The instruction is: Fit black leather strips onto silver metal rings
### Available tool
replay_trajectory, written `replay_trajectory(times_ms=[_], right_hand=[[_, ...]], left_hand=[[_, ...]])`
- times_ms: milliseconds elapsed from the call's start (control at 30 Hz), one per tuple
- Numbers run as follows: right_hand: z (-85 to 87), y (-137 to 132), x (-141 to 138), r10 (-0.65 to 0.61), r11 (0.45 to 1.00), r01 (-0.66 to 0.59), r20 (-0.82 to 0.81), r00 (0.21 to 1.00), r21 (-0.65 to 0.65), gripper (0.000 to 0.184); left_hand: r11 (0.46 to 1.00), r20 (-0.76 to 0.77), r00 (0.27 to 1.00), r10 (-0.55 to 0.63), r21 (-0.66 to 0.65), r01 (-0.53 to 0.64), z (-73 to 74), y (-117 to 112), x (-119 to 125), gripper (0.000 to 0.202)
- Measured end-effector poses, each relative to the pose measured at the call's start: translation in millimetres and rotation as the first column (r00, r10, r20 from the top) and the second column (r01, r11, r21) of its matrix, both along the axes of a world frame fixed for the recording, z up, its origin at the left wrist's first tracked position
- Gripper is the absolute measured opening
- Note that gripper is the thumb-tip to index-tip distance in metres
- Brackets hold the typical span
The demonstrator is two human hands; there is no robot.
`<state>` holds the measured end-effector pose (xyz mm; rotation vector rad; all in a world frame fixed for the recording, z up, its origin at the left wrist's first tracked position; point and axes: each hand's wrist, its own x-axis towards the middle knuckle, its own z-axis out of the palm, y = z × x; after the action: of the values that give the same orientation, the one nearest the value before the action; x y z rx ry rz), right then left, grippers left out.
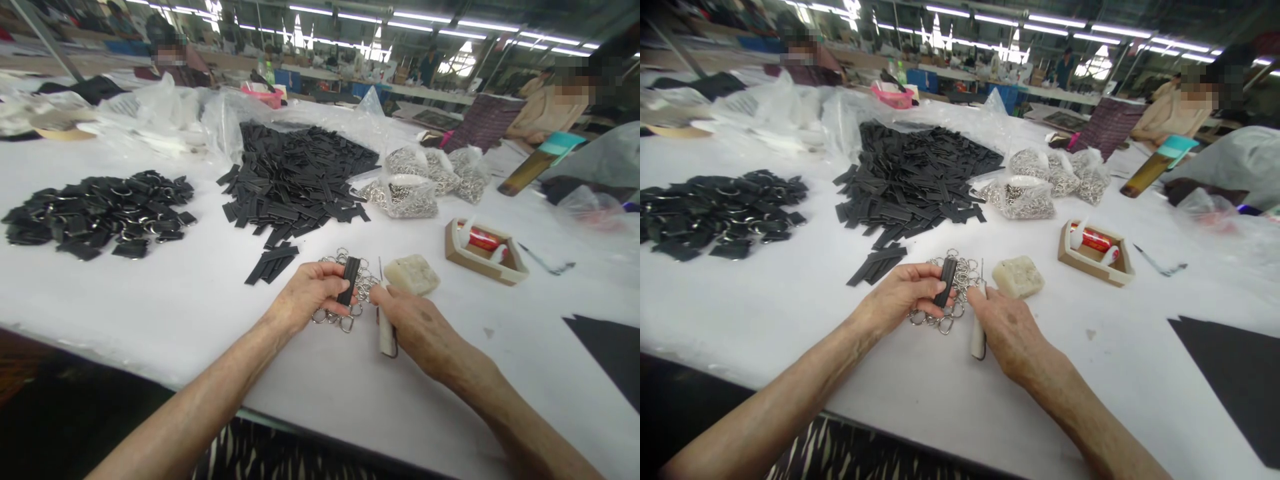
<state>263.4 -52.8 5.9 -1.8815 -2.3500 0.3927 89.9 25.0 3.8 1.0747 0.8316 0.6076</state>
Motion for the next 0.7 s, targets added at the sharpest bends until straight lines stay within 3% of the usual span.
replay_trajectory(times_ms=[267, 533, 700], right_hand=[[8.8, 2.8, 0.1, -0.072, 0.992, 0.059, -0.12, 0.99, -0.108, 0.019], [8.3, 3.4, -2.7, -0.053, 0.998, 0.045, -0.271, 0.961, -0.036, 0.016], [19.9, 2.9, 2.0, -0.129, 0.988, 0.152, -0.413, 0.901, 0.022, 0.014]], left_hand=[[1.0, 0.005, 1.0, 0.004, 0.012, -0.004, -1.3, -0.4, 0.6, 0.011], [1.0, -0.027, 1.0, 0.012, -0.028, -0.013, 0.1, 0.2, -0.1, 0.011], [0.994, -0.079, 0.991, -0.103, -0.046, 0.1, 2.0, -3.1, 0.2, 0.009]])
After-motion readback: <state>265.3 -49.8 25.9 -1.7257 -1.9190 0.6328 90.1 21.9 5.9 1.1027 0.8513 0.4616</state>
